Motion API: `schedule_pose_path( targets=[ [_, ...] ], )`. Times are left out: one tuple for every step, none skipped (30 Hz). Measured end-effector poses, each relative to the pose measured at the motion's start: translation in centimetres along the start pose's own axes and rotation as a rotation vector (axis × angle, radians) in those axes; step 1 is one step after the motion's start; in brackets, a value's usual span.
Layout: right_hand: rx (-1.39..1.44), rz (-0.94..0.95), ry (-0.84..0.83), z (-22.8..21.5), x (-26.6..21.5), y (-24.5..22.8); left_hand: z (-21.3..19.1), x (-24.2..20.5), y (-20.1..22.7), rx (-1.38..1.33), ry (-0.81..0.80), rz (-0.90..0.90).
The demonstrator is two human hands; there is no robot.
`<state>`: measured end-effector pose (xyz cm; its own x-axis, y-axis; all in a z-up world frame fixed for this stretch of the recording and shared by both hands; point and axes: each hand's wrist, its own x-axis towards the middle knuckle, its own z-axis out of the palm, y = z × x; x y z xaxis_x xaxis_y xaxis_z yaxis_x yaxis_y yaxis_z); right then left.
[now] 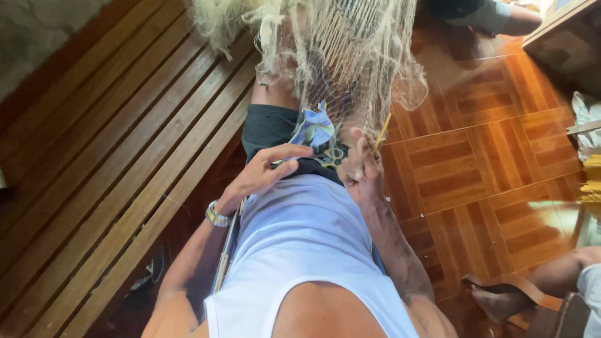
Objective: The person repairs a fishing net by hand using a wooden needle and scissors, tying knots and cutting excess thread.
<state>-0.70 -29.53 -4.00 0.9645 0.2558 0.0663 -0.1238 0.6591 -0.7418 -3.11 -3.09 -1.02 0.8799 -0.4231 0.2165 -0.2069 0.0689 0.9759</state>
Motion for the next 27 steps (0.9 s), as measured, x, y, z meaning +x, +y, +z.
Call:
schedule_pose_path(
  targets=[
    [-0.002,0.002,0.005,-0.3,-0.4,-0.1,0.0,0.7,-1.7,-0.005,-0.001,-0.003],
    [0.014,-0.02,-0.026,-0.5,-0.8,-0.3,0.0,1.5,-3.4,-0.17,-0.015,-0.082],
    [0.031,-0.043,-0.055,-0.8,-1.4,-0.3,0.0,2.1,-5.1,-0.336,-0.031,-0.162],
    [0.028,-0.04,-0.047,-1.1,-1.9,-0.2,-0.2,2.9,-5.3,-0.342,-0.034,-0.166],
    [0.046,-0.073,-0.078,-1.3,-2.3,-0.2,-0.5,3.8,-5.4,-0.39,-0.032,-0.198],
    [0.063,-0.105,-0.109,-1.6,-2.6,-0.2,-0.8,4.6,-5.4,-0.438,-0.031,-0.231],
    [0.058,-0.102,-0.106,-1.7,-3.0,-0.2,-0.8,5.7,-4.9,-0.445,-0.031,-0.23],
    [0.074,-0.112,-0.125,-1.9,-3.3,-0.3,-0.9,6.7,-4.3,-0.508,-0.048,-0.253],
    [0.09,-0.121,-0.149,-2.0,-3.5,-0.3,-1.1,7.7,-3.7,-0.569,-0.062,-0.273],
    [0.085,-0.117,-0.15,-1.7,-4.0,-0.8,-1.4,8.5,-2.4,-0.575,-0.059,-0.27],
    [0.097,-0.1,-0.121,-1.3,-4.2,-1.3,-1.7,9.5,-1.0,-0.753,-0.112,-0.269],
    [0.108,-0.082,-0.093,-0.9,-4.5,-1.8,-2.1,10.5,0.3,-0.931,-0.167,-0.267],
    [0.104,-0.081,-0.096,-0.5,-4.4,-2.3,-2.2,10.9,0.7,-0.932,-0.165,-0.262],
    [0.116,-0.092,-0.042,-0.2,-4.4,-2.9,-2.2,11.3,1.0,-1.072,-0.062,-0.231],
    [0.128,-0.104,0.015,0.2,-4.4,-3.4,-2.2,11.7,1.3,-1.21,0.043,-0.199],
    [0.125,-0.103,0.012,1.0,-4.4,-4.2,-2.5,11.7,1.0,-1.212,0.043,-0.195],
    [0.098,-0.167,0.054,1.8,-4.3,-5.0,-2.8,11.7,0.6,-1.165,0.253,-0.105],
    [0.072,-0.231,0.095,2.6,-4.2,-5.8,-3.1,11.7,0.3,-1.109,0.461,-0.014],
    [0.071,-0.233,0.094,1.3,-4.2,-6.2,-3.8,11.0,-0.5,-1.109,0.459,-0.012],
    [-0.021,-0.328,0.133,0.0,-4.2,-6.6,-4.4,10.3,-1.3,-0.784,0.583,0.16],
    [-0.11,-0.42,0.172,-1.2,-4.2,-6.8,-5.2,9.4,-2.2,-0.447,0.697,0.32],
    [-0.107,-0.419,0.17,-1.6,-4.0,-7.4,-5.7,8.4,-1.3,-0.444,0.699,0.321],
    [-0.165,-0.476,0.217,-1.8,-3.9,-7.8,-6.4,7.1,-0.5,-0.431,0.772,0.296],
    [-0.223,-0.532,0.264,-2.0,-3.8,-8.2,-7.1,5.9,0.4,-0.417,0.844,0.271],
    [-0.222,-0.528,0.267,-3.0,-3.4,-8.3,-7.9,5.2,0.4,-0.415,0.845,0.266],
    [-0.205,-0.534,0.298,-4.0,-2.9,-8.4,-8.8,4.4,0.5,-0.431,0.89,0.289],
    [-0.19,-0.542,0.33,-5.0,-2.5,-8.6,-9.6,3.7,0.6,-0.448,0.932,0.313]
  ],
)
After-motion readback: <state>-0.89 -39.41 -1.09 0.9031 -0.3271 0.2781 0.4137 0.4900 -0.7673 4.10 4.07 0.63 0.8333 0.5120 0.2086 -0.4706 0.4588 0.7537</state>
